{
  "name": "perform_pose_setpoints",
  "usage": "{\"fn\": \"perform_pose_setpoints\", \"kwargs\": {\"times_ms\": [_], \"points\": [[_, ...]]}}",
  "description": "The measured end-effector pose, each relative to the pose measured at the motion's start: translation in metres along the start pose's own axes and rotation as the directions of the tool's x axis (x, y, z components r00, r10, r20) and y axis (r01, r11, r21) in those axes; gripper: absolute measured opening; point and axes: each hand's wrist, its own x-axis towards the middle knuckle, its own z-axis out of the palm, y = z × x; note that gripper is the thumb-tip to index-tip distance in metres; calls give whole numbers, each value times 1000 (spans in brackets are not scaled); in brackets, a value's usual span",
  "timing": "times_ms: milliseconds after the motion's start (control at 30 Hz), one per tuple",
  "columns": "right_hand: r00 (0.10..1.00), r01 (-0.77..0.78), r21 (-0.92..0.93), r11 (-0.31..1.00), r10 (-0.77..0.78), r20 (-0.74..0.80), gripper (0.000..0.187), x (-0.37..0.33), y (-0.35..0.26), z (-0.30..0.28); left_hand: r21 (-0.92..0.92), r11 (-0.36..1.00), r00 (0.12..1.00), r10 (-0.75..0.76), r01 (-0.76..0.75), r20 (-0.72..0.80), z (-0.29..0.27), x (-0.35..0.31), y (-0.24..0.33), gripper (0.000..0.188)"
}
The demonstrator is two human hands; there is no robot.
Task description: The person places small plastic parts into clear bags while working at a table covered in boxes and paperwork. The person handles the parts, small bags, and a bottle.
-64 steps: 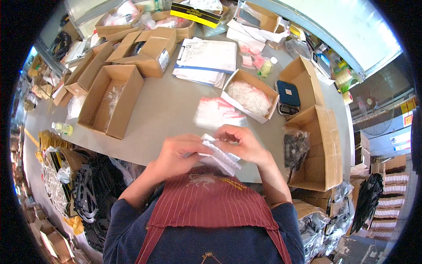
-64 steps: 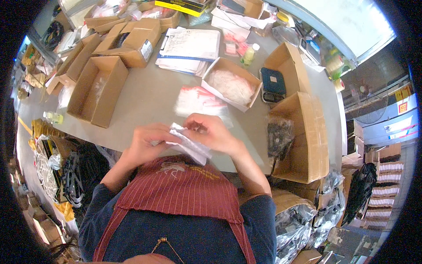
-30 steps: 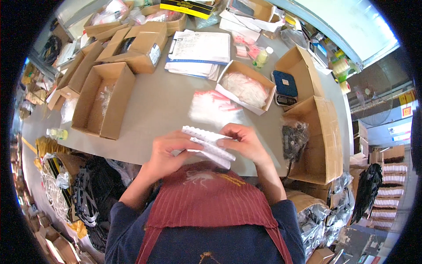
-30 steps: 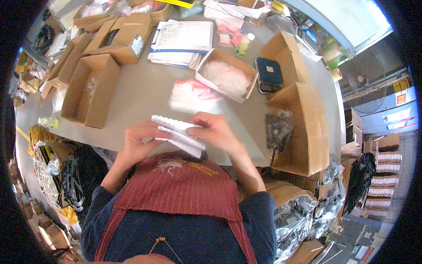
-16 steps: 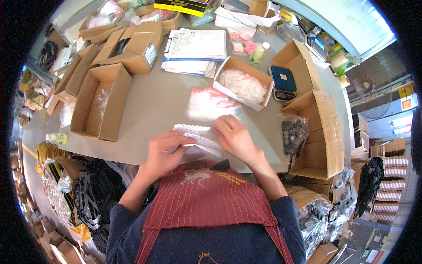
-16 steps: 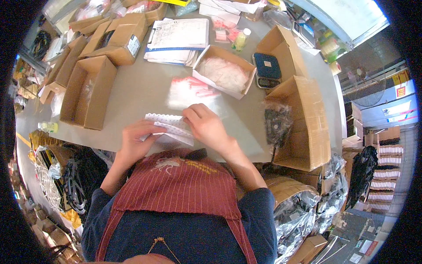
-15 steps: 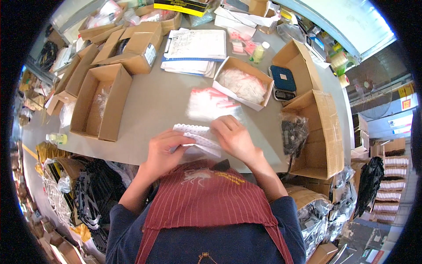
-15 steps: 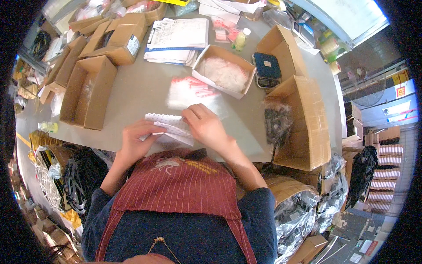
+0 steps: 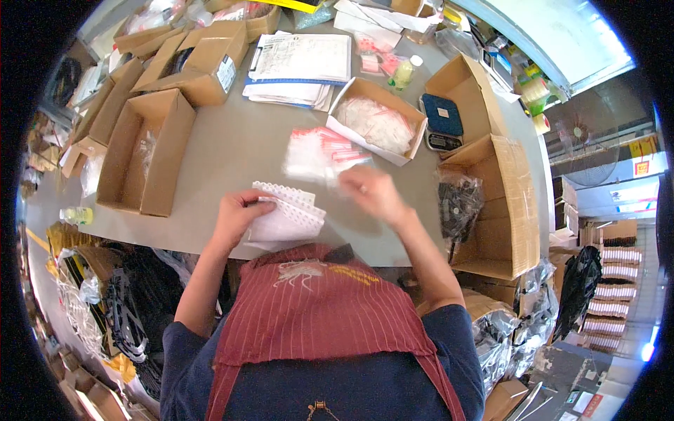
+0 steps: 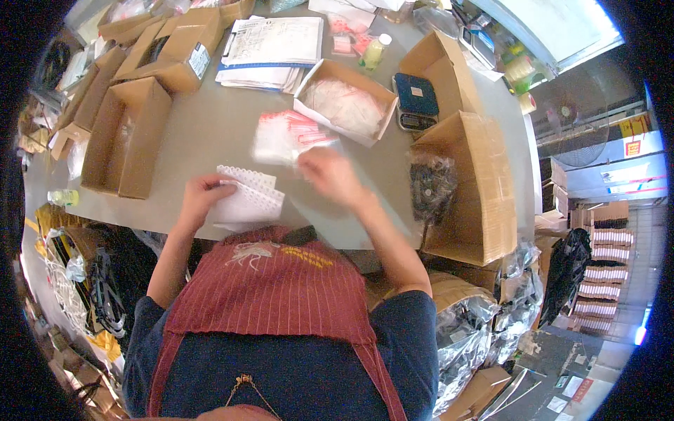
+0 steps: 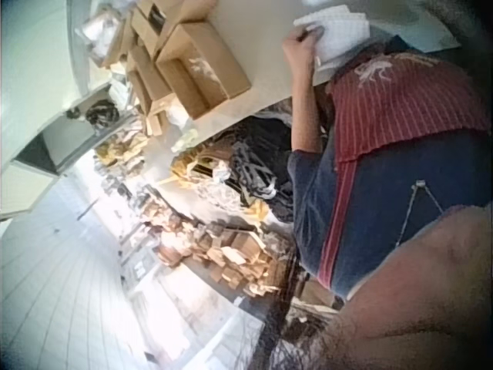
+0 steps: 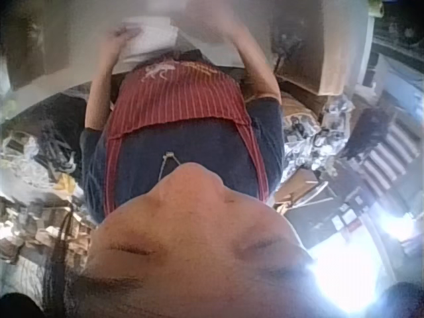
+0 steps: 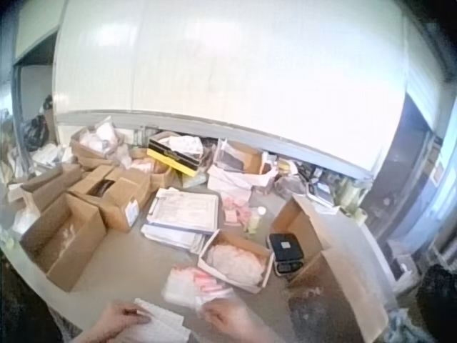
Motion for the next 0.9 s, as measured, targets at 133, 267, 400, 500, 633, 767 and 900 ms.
{"fn": "perform_pose_setpoints", "kwargs": {"times_ms": [133,267,400,500,633,767,900], "points": [[931,-299,-122,946,317,179,12,-1,82,-16,-119,992,999,-36,34,-12,-7,6,-10,25],[934,-225,-185,957,266,239,18,-5,109,-2,-48,999,999,-28,26,-32,-5,8,-4,25],[920,-339,-311,888,382,88,24,-14,101,8,-99,995,999,-25,20,-47,-5,12,-15,25],[788,-595,-210,776,615,39,34,-43,116,-9,-47,999,997,7,-10,-72,-8,10,-12,25],[414,-907,-2,420,895,165,44,-68,92,-41,-161,987,993,-36,18,-111,-22,7,-24,22],[362,-924,-78,375,921,147,42,-89,88,-54,-135,991,993,-8,-8,-114,-23,8,-24,23],[353,-919,-94,383,906,234,41,-89,84,-57,-148,989,994,10,-27,-113,-14,8,-15,22]]}}
